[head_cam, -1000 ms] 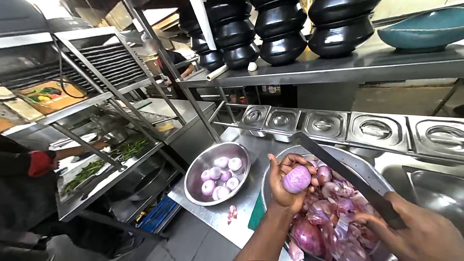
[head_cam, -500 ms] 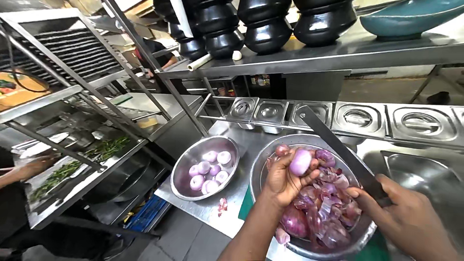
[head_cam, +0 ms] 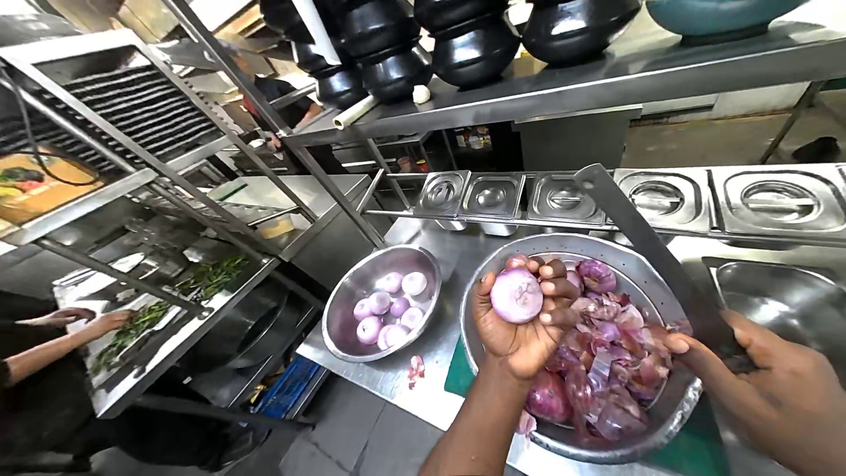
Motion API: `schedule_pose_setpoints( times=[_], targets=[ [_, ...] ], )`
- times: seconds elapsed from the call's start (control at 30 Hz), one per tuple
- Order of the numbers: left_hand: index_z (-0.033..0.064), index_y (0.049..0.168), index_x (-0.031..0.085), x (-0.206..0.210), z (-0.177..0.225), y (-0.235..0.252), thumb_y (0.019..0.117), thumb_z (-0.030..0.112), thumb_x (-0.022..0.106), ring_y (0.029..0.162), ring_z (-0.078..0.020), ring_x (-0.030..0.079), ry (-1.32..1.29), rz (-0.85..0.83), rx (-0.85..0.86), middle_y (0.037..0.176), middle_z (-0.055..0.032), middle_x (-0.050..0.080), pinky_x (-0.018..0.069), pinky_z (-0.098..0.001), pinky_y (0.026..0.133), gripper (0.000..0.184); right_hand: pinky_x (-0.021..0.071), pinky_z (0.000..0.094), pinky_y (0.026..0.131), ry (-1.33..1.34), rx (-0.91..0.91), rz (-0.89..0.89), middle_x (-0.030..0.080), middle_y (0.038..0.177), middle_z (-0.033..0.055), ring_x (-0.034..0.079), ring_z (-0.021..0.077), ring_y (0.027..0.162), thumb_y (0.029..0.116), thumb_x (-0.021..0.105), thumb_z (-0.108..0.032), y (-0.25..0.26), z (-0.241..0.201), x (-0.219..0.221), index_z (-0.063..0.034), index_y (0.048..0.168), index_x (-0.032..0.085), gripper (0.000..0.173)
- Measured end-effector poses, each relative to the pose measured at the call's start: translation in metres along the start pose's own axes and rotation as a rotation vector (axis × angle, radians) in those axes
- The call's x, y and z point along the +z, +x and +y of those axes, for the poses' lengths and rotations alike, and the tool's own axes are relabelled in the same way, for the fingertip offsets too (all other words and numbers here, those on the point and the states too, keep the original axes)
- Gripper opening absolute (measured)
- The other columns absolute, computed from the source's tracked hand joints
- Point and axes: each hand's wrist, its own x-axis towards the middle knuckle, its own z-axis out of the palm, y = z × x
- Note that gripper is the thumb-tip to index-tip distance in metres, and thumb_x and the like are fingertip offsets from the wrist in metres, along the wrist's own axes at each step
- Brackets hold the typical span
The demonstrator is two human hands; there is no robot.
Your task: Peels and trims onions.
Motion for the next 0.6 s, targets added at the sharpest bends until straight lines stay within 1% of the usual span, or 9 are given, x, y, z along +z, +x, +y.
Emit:
schedule_pose_setpoints(
  times=[0.07,0.13,0.3,0.37,0.4,0.47,0.5,0.57,0.6],
  targets=[
    [0.0157,0.103,0.062,0.001,0.0,0.0,0.0781,0.059,0.072,0.078,-0.0171,0.065,0.036,-0.019,-0.012,0.097,-0.0043,0.062,0.0526,-0.0265,0.057,0.051,0.0429,0.0311,0.044,0.017,-0.002,-0.015,0.056,0.062,-0.0063,0.053,0.0036,0.051,0.0918,0.055,-0.073,0.0,0.001,-0.001,-0.017,0.084,0.062,0.057],
    [0.0163,0.101,0.061,0.001,0.001,0.0,0.0794,0.062,0.069,0.074,-0.0152,0.063,0.06,-0.04,-0.023,0.094,-0.0029,0.061,0.0498,-0.0249,0.055,0.051,0.0438,0.0328,0.045,0.035,0.01,-0.044,0.057,0.063,-0.0036,0.054,0.0058,0.052,0.0926,0.057,-0.07,-0.001,0.003,-0.002,-0.0138,0.086,0.063,0.057],
    [0.0137,0.1,0.062,-0.001,0.002,0.001,0.0829,0.062,0.066,0.07,-0.0143,0.062,0.076,0.009,-0.016,0.092,-0.0033,0.061,0.0502,-0.0238,0.054,0.051,0.0464,0.0361,0.045,0.056,0.047,-0.111,0.059,0.065,0.0,0.056,0.0095,0.052,0.0925,0.057,-0.07,-0.001,0.003,-0.004,-0.0109,0.089,0.063,0.06],
    [0.0132,0.11,0.064,0.0,0.002,0.0,0.0903,0.062,0.059,0.076,-0.0178,0.067,0.167,0.1,0.049,0.101,-0.0077,0.065,0.0553,-0.0267,0.06,0.053,0.0485,0.0393,0.048,0.05,0.034,-0.145,0.061,0.067,0.0036,0.059,0.013,0.055,0.0959,0.054,-0.068,-0.002,-0.003,-0.006,-0.0078,0.094,0.064,0.061],
    [0.0132,0.118,0.065,0.004,0.001,0.001,0.0957,0.061,0.053,0.081,-0.0203,0.069,0.235,0.158,0.086,0.107,-0.0106,0.067,0.0575,-0.0291,0.064,0.054,0.0514,0.0404,0.049,0.061,0.023,-0.165,0.063,0.07,0.0047,0.062,0.0142,0.057,0.0993,0.051,-0.065,-0.002,-0.007,-0.006,-0.0065,0.098,0.064,0.06],
    [0.0173,0.136,0.059,0.011,-0.006,0.003,0.104,0.057,0.041,0.093,-0.0254,0.071,0.333,0.267,0.134,0.116,-0.0147,0.067,0.0609,-0.0342,0.075,0.054,0.058,0.0396,0.053,0.104,0.026,-0.195,0.066,0.075,0.0016,0.067,0.0129,0.062,0.1049,0.043,-0.057,-0.005,-0.015,-0.002,-0.0084,0.104,0.064,0.052],
    [0.0183,0.14,0.056,0.013,-0.01,0.003,0.1055,0.057,0.038,0.1,-0.0291,0.071,0.355,0.295,0.152,0.122,-0.0167,0.066,0.0619,-0.0382,0.081,0.055,0.0603,0.0384,0.054,0.135,0.032,-0.2,0.067,0.076,-0.0001,0.068,0.0119,0.063,0.1065,0.041,-0.053,-0.007,-0.018,0.002,-0.0099,0.106,0.064,0.049],
    [0.0164,0.136,0.055,0.012,-0.019,0.004,0.1014,0.065,0.036,0.111,-0.0325,0.069,0.396,0.294,0.158,0.127,-0.0178,0.065,0.0608,-0.0424,0.09,0.063,0.0598,0.0352,0.052,0.175,0.018,-0.173,0.065,0.073,-0.0035,0.067,0.0094,0.061,0.1077,0.037,-0.051,-0.009,-0.024,0.011,-0.0127,0.103,0.063,0.046],
    [0.0136,0.132,0.058,0.009,-0.022,0.004,0.0972,0.069,0.041,0.112,-0.0331,0.069,0.409,0.262,0.148,0.128,-0.0183,0.065,0.0604,-0.0428,0.092,0.068,0.0584,0.0338,0.05,0.192,0.0,-0.158,0.064,0.071,-0.0049,0.066,0.0083,0.059,0.108,0.037,-0.051,-0.008,-0.027,0.016,-0.0141,0.101,0.062,0.045]
  ],
)
